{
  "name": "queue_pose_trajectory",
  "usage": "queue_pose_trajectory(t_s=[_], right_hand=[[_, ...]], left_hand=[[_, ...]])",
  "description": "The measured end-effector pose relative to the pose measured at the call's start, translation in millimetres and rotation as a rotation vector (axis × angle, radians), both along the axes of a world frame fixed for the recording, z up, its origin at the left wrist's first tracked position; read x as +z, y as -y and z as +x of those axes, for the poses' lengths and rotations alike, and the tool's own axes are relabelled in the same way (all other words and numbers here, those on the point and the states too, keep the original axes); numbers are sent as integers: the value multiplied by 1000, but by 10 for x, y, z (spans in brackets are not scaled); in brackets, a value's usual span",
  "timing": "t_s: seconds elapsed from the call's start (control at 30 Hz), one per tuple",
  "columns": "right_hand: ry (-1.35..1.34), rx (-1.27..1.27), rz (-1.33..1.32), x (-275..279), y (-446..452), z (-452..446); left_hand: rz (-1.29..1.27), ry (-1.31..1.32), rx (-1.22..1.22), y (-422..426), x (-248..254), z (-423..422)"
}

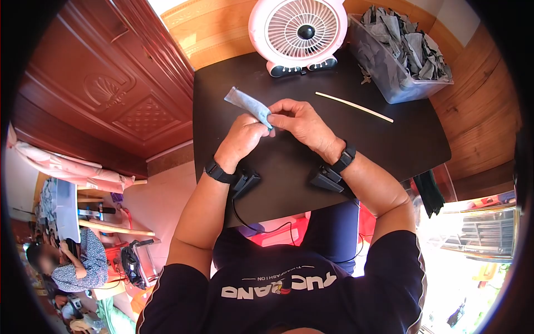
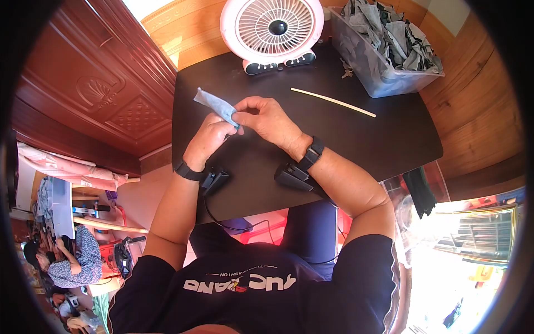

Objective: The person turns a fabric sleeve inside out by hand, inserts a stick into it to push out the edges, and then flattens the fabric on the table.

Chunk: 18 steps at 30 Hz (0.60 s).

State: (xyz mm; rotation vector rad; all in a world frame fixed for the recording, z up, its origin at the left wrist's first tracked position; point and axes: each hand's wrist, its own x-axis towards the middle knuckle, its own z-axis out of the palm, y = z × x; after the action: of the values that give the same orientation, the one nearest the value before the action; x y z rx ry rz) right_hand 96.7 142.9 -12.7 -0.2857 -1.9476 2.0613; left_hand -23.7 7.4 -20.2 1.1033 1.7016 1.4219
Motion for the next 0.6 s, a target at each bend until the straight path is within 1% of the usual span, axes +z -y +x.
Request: queue_pose_trajectory(t_s=[0.07,0.1,0.17,0.2,0.27,0.3,0.4,0.47,0.5,0.57,0.6], right_hand=[[-80,-38,198,-67,-15,-22],[-120,-56,297,-65,-13,-26],[-56,-41,314,9,-7,13],[-24,-35,322,55,4,37],[-7,13,248,99,39,56],[2,37,211,106,52,59],[-138,29,196,54,61,41],[-226,-69,282,3,47,17],[-269,-120,324,-10,38,9],[-208,-221,323,13,10,7],[-178,-272,323,34,3,11]], left_hand=[[-10,-64,46,-7,-98,-36],[-56,-48,56,-4,-87,-51],[-151,-18,76,5,-55,-82],[-75,52,67,-4,-75,-83],[79,190,49,-43,-131,-74],[86,190,57,-48,-106,-40],[108,190,63,-36,-21,30],[120,190,39,-23,-15,11],[108,126,42,-10,14,22],[86,-3,43,15,103,72],[114,2,53,17,115,97]])
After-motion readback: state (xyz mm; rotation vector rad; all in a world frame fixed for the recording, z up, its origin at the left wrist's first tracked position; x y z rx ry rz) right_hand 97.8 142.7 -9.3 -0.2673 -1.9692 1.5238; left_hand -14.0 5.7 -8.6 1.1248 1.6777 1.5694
